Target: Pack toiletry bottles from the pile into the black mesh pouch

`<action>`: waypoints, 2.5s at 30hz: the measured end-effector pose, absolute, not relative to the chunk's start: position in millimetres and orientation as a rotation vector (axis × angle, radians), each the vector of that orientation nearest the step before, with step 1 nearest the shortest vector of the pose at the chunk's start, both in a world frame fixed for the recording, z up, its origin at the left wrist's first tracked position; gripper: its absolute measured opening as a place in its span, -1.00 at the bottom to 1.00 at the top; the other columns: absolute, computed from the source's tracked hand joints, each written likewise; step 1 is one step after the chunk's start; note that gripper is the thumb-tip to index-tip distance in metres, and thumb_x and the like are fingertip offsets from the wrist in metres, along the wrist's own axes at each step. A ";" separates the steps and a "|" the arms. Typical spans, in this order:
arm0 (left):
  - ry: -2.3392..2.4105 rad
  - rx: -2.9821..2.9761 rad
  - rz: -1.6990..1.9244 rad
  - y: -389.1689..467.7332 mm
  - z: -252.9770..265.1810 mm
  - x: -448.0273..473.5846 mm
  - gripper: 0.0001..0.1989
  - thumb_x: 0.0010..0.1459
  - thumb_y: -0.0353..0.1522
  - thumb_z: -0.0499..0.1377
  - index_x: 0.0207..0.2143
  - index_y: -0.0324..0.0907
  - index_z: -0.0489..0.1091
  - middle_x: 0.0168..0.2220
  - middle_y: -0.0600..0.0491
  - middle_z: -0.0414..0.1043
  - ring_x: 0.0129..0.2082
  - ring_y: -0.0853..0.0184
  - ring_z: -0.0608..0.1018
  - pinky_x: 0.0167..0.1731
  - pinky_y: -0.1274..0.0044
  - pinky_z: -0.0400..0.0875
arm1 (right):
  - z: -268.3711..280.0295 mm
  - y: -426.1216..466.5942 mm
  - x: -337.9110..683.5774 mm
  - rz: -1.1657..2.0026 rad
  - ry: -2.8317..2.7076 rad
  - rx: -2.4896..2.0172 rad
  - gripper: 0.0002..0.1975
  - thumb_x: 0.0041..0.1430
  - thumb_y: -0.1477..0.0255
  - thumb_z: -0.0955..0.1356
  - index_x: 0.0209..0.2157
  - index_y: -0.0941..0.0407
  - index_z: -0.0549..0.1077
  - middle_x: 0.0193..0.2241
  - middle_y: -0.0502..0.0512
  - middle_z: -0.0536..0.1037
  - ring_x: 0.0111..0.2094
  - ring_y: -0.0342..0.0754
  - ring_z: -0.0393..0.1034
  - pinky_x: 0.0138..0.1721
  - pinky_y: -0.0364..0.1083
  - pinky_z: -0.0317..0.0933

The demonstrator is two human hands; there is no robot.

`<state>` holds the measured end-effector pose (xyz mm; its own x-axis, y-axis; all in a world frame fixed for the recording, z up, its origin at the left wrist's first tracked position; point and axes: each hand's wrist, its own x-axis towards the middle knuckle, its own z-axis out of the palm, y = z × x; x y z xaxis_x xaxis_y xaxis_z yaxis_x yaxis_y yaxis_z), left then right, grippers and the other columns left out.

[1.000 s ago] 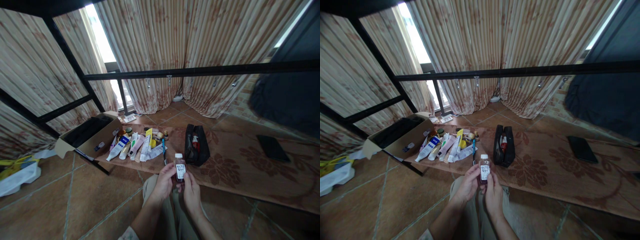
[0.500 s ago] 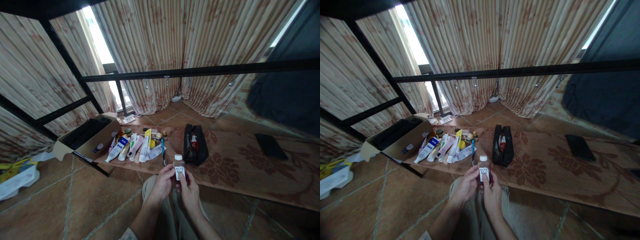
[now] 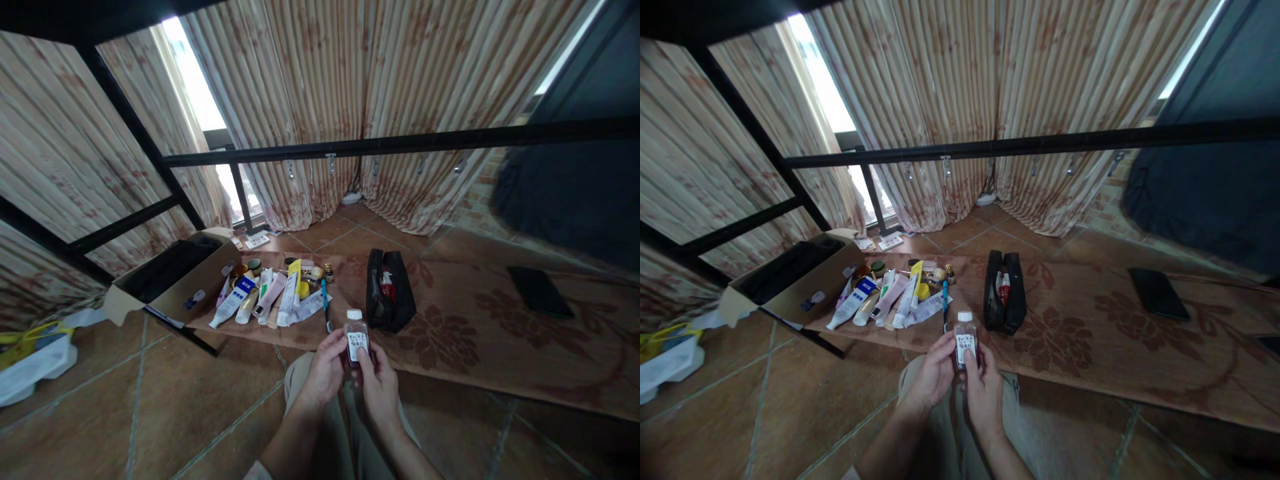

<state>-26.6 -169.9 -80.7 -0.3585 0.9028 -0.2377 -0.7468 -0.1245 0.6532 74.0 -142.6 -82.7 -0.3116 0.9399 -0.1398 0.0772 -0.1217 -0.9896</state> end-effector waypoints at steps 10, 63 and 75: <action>0.898 0.316 1.751 -170.4 -77.3 -24.1 -0.65 -0.12 -0.33 0.39 -0.23 -0.22 0.49 -0.39 0.06 0.49 -0.53 0.46 0.40 -0.60 0.64 0.17 | -82.8 -143.1 74.2 1.447 -1.546 -1.193 -0.49 0.18 0.04 0.26 -0.04 0.16 0.40 -0.36 0.13 0.59 -0.46 -0.03 0.43 -0.41 -0.08 0.30; 0.940 0.274 1.816 -164.7 -79.9 -21.1 -0.64 0.06 -0.10 0.26 -0.28 -0.23 0.50 -0.35 -0.01 0.54 -0.30 0.23 0.53 -0.32 0.50 0.38 | -80.4 -143.4 73.3 1.476 -1.526 -1.231 -0.45 0.17 0.01 0.24 -0.04 0.16 0.41 -0.52 0.05 0.55 -0.52 -0.02 0.41 -0.48 -0.10 0.27; 0.873 0.268 1.681 -166.6 -81.3 -22.7 -0.51 0.10 0.00 0.16 -0.18 -0.25 0.48 -0.31 -0.06 0.53 -0.42 0.25 0.53 -0.43 0.47 0.40 | -85.6 -141.4 74.7 1.459 -1.520 -1.231 -0.44 0.19 -0.01 0.19 -0.07 0.15 0.43 -0.60 0.02 0.50 -0.58 -0.02 0.38 -0.53 -0.09 0.24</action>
<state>-22.7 -166.6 -81.3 -0.3098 0.9129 -0.2656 -0.7423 -0.0577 0.6676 74.7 -141.4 -85.6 -0.3154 0.9400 -0.1302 0.1686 -0.0795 -0.9825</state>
